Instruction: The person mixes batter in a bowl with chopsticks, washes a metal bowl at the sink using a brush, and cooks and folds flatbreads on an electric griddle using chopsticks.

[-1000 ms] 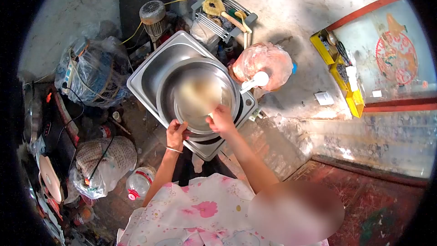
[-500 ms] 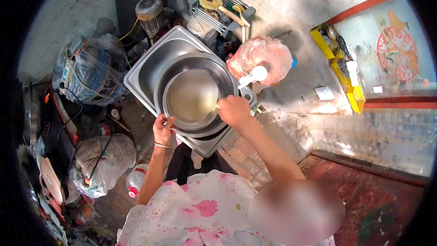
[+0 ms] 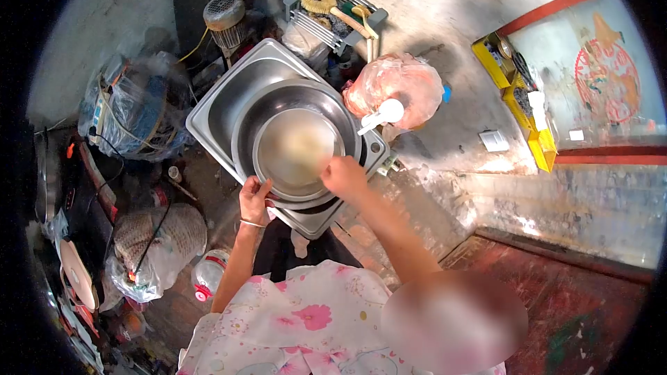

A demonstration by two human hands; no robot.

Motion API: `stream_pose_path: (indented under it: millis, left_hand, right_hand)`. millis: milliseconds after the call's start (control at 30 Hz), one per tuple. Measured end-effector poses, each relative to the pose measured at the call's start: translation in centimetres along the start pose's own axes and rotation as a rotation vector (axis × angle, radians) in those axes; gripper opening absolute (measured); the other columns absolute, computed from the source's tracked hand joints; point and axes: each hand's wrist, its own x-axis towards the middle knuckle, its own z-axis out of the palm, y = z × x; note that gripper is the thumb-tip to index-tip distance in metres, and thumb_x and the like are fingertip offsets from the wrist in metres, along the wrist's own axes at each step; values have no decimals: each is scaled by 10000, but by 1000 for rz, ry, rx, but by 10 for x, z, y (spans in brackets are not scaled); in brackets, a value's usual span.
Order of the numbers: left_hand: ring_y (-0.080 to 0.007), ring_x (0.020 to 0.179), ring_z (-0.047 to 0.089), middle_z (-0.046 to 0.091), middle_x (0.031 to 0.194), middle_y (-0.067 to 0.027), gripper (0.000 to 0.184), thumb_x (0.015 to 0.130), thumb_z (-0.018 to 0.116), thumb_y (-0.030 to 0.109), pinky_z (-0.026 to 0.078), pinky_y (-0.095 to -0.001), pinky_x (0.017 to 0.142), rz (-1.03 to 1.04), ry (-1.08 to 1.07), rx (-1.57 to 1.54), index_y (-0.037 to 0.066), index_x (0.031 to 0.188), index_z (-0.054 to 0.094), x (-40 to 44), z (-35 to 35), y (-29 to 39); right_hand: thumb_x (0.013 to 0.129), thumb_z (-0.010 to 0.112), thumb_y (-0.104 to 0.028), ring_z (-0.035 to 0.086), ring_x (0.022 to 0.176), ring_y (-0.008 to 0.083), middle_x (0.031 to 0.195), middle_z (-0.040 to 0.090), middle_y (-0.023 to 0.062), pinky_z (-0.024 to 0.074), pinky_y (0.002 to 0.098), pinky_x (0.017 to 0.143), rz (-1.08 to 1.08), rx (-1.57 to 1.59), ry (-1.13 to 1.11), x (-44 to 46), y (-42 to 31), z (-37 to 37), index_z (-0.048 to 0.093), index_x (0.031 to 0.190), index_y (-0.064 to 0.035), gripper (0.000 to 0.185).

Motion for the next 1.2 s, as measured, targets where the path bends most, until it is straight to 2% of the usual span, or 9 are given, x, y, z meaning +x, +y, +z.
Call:
stream_pose_path:
  millis: [133,200,300,467,567,800,900,967,1200]
  left_hand:
    - [-112,475,556,550,642,6,109,789,565,80,381,-187,343,-9,-19,-141,92,731,474,0,2,-10]
    - [-112,474,554,546,637,7,107,790,565,79,381,-187,343,5,-11,-151,92,737,473,-1,4,-10]
    - [-110,471,546,535,623,9,107,791,566,83,378,-185,342,67,11,-170,91,745,471,-1,6,-8]
    - [-97,458,526,502,594,-1,130,788,575,106,384,-189,342,163,36,-20,74,728,464,-2,1,0]
    - [-103,446,526,498,594,-9,144,786,574,103,384,-191,336,152,71,17,63,715,456,-4,3,2]
    - [-127,436,542,519,599,-25,151,783,570,83,370,-195,319,152,111,21,59,699,446,-5,6,8]
    - [-121,433,538,507,581,-23,163,774,575,74,367,-198,313,115,128,27,52,674,448,-10,8,12]
    - [-118,426,533,492,567,-26,181,769,578,67,371,-204,306,86,138,34,39,654,440,-13,10,12]
    - [-145,443,564,498,577,-3,169,770,583,84,354,-193,307,-98,49,-200,86,657,459,-16,13,-5]
  right_hand:
    - [735,505,-183,539,660,352,705,568,173,431,424,581,-152,184,-14,-10,-16,7,580,793,-46,167]
    - [748,508,-192,541,661,351,701,570,175,433,409,583,-72,135,-67,-30,-34,-14,589,809,-54,171]
    - [756,520,-190,548,664,343,685,568,181,436,395,564,147,381,-117,-59,-49,-32,590,805,-44,170]
    - [740,555,-179,562,589,307,629,559,154,444,388,531,59,-186,-38,-73,-10,-47,597,913,-63,213]
    - [735,563,-195,558,549,301,612,555,146,444,396,520,-44,-297,80,-59,-2,-59,598,963,-106,247]
    - [733,566,-193,554,539,308,602,554,147,444,401,511,-36,-100,81,-87,-12,-44,603,957,-119,238]
    - [728,576,-162,561,559,300,650,570,155,444,380,510,130,-210,108,-60,8,-54,607,954,-107,235]
    - [736,564,-173,552,530,299,641,565,148,438,373,481,-110,-234,225,-34,21,-51,600,949,-93,230]
    - [763,523,-186,534,514,313,610,549,144,423,391,472,-250,-398,161,11,-16,-23,594,917,-72,204]
